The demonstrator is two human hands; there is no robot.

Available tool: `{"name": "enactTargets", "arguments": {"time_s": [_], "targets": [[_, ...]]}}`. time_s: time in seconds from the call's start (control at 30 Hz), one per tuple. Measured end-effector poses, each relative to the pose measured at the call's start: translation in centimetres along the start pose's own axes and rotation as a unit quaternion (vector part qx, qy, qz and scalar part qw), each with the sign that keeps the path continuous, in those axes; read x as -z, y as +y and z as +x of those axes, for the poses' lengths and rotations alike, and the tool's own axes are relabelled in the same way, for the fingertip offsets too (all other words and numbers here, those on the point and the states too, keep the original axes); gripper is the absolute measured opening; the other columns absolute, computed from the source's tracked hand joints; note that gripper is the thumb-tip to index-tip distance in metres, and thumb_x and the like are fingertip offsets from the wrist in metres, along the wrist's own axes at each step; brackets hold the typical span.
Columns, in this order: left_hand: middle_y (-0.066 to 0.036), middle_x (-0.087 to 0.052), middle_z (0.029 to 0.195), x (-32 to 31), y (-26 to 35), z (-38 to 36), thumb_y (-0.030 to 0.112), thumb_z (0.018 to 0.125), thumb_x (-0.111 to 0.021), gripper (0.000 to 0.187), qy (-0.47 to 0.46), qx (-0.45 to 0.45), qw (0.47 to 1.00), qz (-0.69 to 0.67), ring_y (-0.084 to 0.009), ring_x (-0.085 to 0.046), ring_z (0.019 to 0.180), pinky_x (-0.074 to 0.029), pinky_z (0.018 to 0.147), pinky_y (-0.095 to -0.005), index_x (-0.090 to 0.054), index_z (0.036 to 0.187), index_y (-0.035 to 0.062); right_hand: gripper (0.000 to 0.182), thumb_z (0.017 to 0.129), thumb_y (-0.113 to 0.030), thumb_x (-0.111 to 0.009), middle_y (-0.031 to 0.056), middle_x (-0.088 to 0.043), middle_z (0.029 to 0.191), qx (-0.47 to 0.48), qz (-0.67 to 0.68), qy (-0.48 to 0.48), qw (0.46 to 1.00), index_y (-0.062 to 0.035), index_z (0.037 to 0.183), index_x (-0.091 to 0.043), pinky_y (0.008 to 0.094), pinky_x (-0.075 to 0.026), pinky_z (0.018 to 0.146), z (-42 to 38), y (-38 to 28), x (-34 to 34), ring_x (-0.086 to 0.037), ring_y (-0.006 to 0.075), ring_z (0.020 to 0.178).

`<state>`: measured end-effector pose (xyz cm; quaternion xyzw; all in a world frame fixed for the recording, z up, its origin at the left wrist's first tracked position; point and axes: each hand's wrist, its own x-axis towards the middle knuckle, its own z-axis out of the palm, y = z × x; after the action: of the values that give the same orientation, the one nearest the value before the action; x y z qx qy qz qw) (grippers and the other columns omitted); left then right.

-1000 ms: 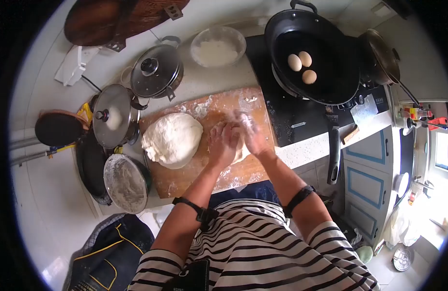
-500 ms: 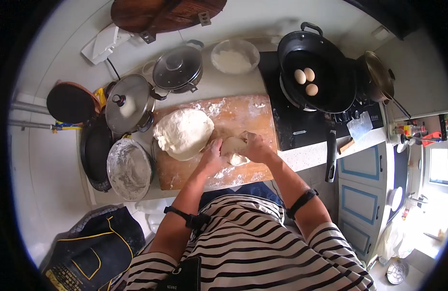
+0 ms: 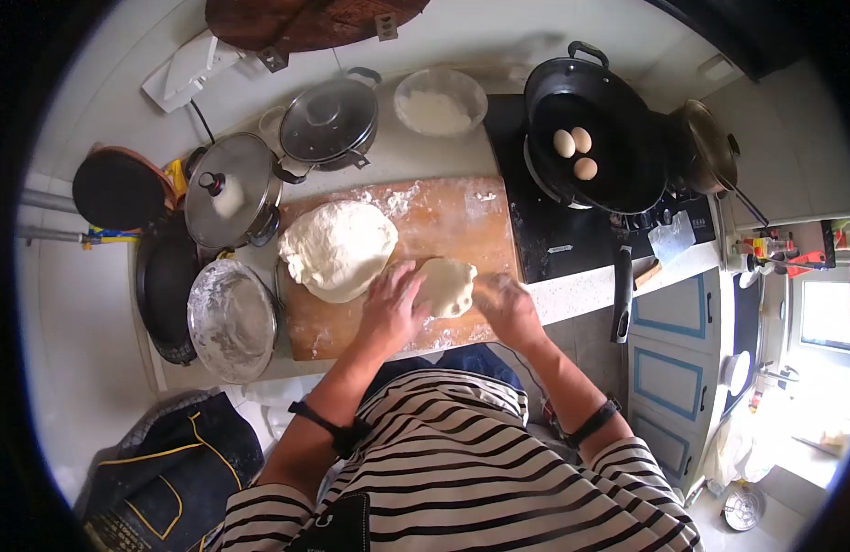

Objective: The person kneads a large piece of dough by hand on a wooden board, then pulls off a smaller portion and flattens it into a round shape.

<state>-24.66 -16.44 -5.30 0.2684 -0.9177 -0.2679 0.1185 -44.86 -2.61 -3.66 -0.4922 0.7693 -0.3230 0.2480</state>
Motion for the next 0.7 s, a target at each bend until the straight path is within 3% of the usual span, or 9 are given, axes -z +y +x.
{"name": "enactTargets", "arguments": {"time_s": [0.03, 0.07, 0.17, 0.2, 0.3, 0.37, 0.53, 0.7], "targets": [[-0.017, -0.048, 0.139, -0.4, 0.9, 1.1, 0.024, 0.085, -0.068, 0.055, 0.038, 0.005, 0.999, 0.007, -0.0363, -0.045, 0.132, -0.037, 0.107, -0.0530, -0.051, 0.134, 0.0055, 0.038, 0.089, -0.023, -0.070, 0.0226, -0.064, 0.117, -0.019, 0.025, 0.073, 0.997, -0.0016, 0.119, -0.063, 0.0419, -0.048, 0.098, 0.9, 0.0, -0.3, -0.061, 0.0367, 0.113], [-0.019, -0.041, 0.148, -1.1, 1.5, 2.1, 0.028, 0.091, -0.060, 0.056, 0.024, 0.013, 0.999, 0.038, -0.0386, -0.040, 0.137, -0.030, 0.112, -0.0550, -0.046, 0.141, 0.0073, 0.043, 0.091, -0.019, -0.068, 0.0242, -0.060, 0.125, -0.014, 0.012, 0.093, 0.995, 0.0027, 0.126, -0.057, 0.0426, -0.047, 0.099, 1.8, -0.8, -0.4, -0.059, 0.0394, 0.116], [-0.019, -0.034, 0.154, -4.1, 2.1, 5.2, 0.037, 0.096, -0.051, 0.058, -0.037, -0.014, 0.996, 0.085, -0.0395, -0.031, 0.142, -0.022, 0.117, -0.0542, -0.042, 0.146, 0.0092, 0.047, 0.093, -0.021, -0.064, 0.0254, -0.052, 0.135, 0.039, 0.039, 0.101, 0.993, 0.0030, 0.131, -0.051, 0.0446, -0.043, 0.104, 4.0, -2.7, -2.0, -0.053, 0.0422, 0.123], [-0.017, -0.025, 0.160, -5.4, 2.1, 5.8, 0.042, 0.096, -0.045, 0.064, -0.086, -0.043, 0.987, 0.132, -0.0402, -0.022, 0.146, -0.016, 0.119, -0.0545, -0.034, 0.151, 0.0119, 0.051, 0.093, -0.026, -0.063, 0.0245, -0.050, 0.137, 0.049, 0.013, 0.093, 0.994, 0.0008, 0.135, -0.049, 0.0473, -0.039, 0.107, 4.5, -2.5, -3.2, -0.048, 0.0429, 0.127], [-0.017, -0.025, 0.160, -7.5, 1.8, 6.1, 0.041, 0.094, -0.045, 0.068, -0.084, -0.114, 0.977, 0.160, -0.0401, -0.020, 0.147, -0.016, 0.119, -0.0560, -0.028, 0.153, 0.0115, 0.062, 0.093, -0.040, -0.058, 0.0223, -0.044, 0.143, 0.058, -0.061, 0.055, 0.995, -0.0044, 0.141, -0.044, 0.0542, -0.028, 0.114, 5.3, -1.3, -5.6, -0.037, 0.0441, 0.135], [-0.019, -0.024, 0.160, -8.7, 2.1, 5.8, 0.040, 0.093, -0.045, 0.069, -0.088, -0.088, 0.978, 0.168, -0.0403, -0.020, 0.147, -0.015, 0.119, -0.0569, -0.028, 0.153, 0.0091, 0.066, 0.092, -0.047, -0.055, 0.0214, -0.041, 0.146, 0.039, -0.104, 0.010, 0.994, -0.0056, 0.142, -0.045, 0.0575, -0.022, 0.115, 4.6, -0.6, -6.3, -0.032, 0.0435, 0.139], [-0.020, -0.027, 0.158, -12.2, 0.3, 6.3, 0.039, 0.094, -0.045, 0.067, -0.136, -0.045, 0.977, 0.158, -0.0426, -0.021, 0.146, -0.016, 0.119, -0.0570, -0.032, 0.151, 0.0068, 0.072, 0.086, -0.053, -0.054, 0.0194, -0.042, 0.146, 0.028, -0.100, 0.005, 0.995, -0.0067, 0.141, -0.047, 0.0617, -0.021, 0.113, 6.0, 0.8, -5.8, -0.031, 0.0434, 0.139], [-0.023, -0.029, 0.155, -12.7, -0.8, 6.4, 0.042, 0.091, -0.051, 0.072, -0.124, -0.037, 0.985, 0.118, -0.0416, -0.022, 0.146, -0.014, 0.119, -0.0574, -0.033, 0.150, 0.0063, 0.070, 0.088, -0.052, -0.054, 0.0194, -0.043, 0.145, 0.025, -0.086, -0.003, 0.996, -0.0063, 0.140, -0.047, 0.0592, -0.022, 0.114, 7.1, 0.9, -5.6, -0.031, 0.0434, 0.140]]}}
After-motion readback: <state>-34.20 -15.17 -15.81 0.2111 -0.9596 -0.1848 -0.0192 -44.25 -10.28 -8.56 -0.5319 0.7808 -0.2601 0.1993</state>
